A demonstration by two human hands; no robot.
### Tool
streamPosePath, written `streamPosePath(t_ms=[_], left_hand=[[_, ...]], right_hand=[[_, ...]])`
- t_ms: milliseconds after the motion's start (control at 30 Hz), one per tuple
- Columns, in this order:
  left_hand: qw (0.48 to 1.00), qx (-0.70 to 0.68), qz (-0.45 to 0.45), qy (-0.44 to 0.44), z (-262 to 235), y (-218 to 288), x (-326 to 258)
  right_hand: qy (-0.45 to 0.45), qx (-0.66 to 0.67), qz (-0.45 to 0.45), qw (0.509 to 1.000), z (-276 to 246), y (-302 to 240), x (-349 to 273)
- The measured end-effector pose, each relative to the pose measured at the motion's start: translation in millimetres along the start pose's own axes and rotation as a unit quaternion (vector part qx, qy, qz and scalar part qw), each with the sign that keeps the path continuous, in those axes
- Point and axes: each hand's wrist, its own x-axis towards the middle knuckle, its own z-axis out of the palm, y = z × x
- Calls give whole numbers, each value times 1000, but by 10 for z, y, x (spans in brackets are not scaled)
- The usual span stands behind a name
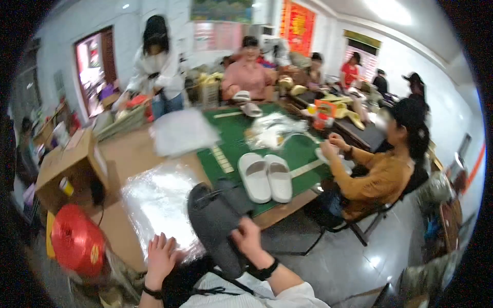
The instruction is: The recorder is picking up pairs of finished slippers and placing them into clear plastic bags.
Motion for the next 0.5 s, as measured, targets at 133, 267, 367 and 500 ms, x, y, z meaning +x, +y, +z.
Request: streamPosePath(t_ms=[133, 267, 367, 500], left_hand=[[995, -53, 86, -23, -173, 181, 222], [993, -26, 97, -58, -8, 108, 99], [995, -24, 88, -43, -7, 131, 32], [992, -110, 68, -13, -41, 88, 15]], right_hand=[[245, 360, 94, 895, -209, 354, -151], [149, 371, 31, 916, -441, 616, -87], [146, 377, 68, 912, -388, 540, -100], [131, 363, 60, 921, -297, 453, -136]])
